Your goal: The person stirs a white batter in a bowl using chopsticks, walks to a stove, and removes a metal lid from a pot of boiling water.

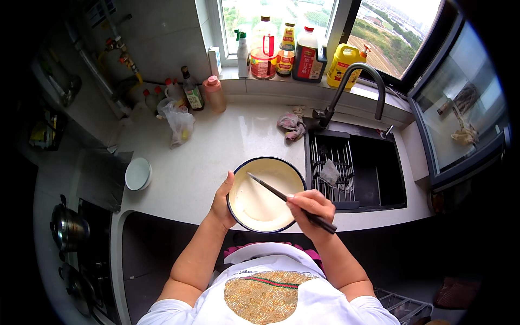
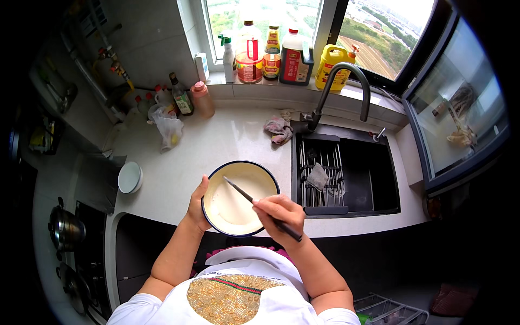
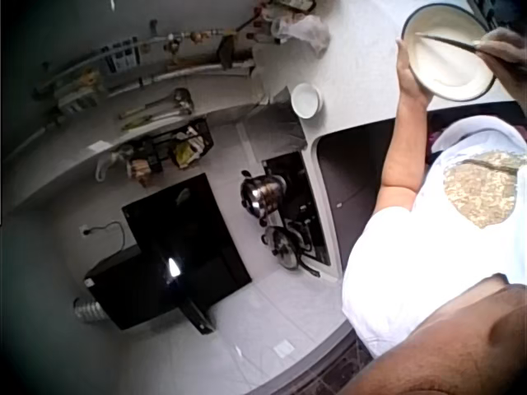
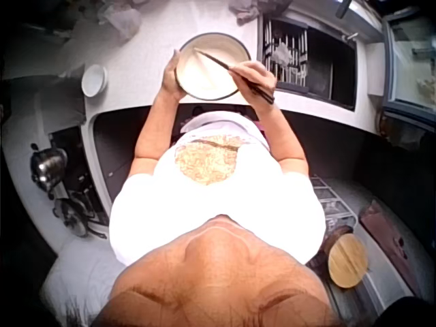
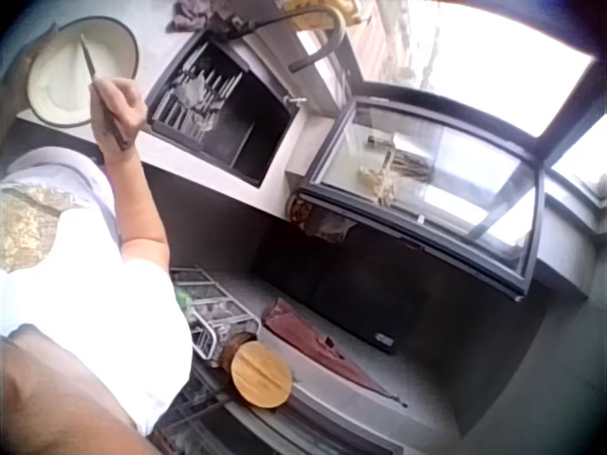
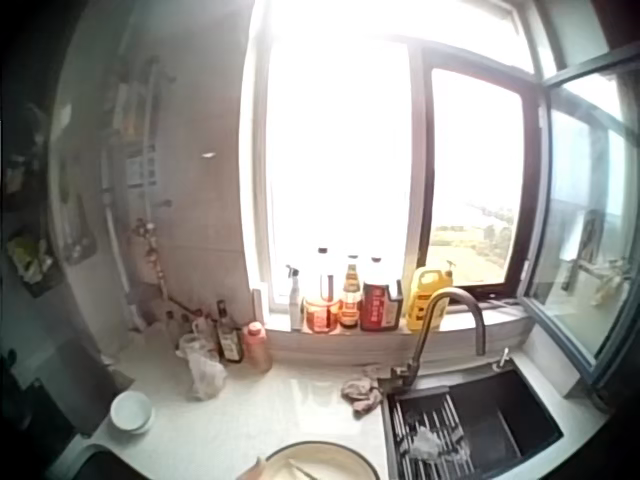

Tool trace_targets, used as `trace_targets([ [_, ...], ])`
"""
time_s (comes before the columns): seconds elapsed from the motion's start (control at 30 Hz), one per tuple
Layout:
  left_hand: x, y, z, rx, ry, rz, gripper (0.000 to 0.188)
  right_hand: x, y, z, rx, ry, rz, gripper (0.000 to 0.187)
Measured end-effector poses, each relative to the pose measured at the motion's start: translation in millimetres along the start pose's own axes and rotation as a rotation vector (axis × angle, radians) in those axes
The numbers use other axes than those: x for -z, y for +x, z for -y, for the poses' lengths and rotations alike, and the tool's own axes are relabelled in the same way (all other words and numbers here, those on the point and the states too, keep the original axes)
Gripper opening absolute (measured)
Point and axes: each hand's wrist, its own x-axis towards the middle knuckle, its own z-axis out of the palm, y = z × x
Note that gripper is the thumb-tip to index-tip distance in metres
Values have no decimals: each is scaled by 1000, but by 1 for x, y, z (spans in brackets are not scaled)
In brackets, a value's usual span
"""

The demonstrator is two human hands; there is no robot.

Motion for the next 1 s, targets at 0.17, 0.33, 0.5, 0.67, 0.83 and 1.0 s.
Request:
trace_targets([
  [0.17,-2,-2,-1,-9,-24,16,65,11,1,8,-8,203,174,19],
  [0.33,-3,-1,-1,20,-24,20,65,6,3,5,4,135,144,20],
  [0.5,-4,-1,-1,-46,-31,-25,64,4,4,6,31,-206,-43,19],
  [0.67,0,0,3,-73,2,-44,64,-3,4,4,33,-167,-7,18],
  [0.83,1,-1,5,-84,14,-97,65,4,1,1,-72,162,173,17],
  [1.0,-4,0,6,-97,34,-66,65,-4,-2,-6,13,15,43,16],
])
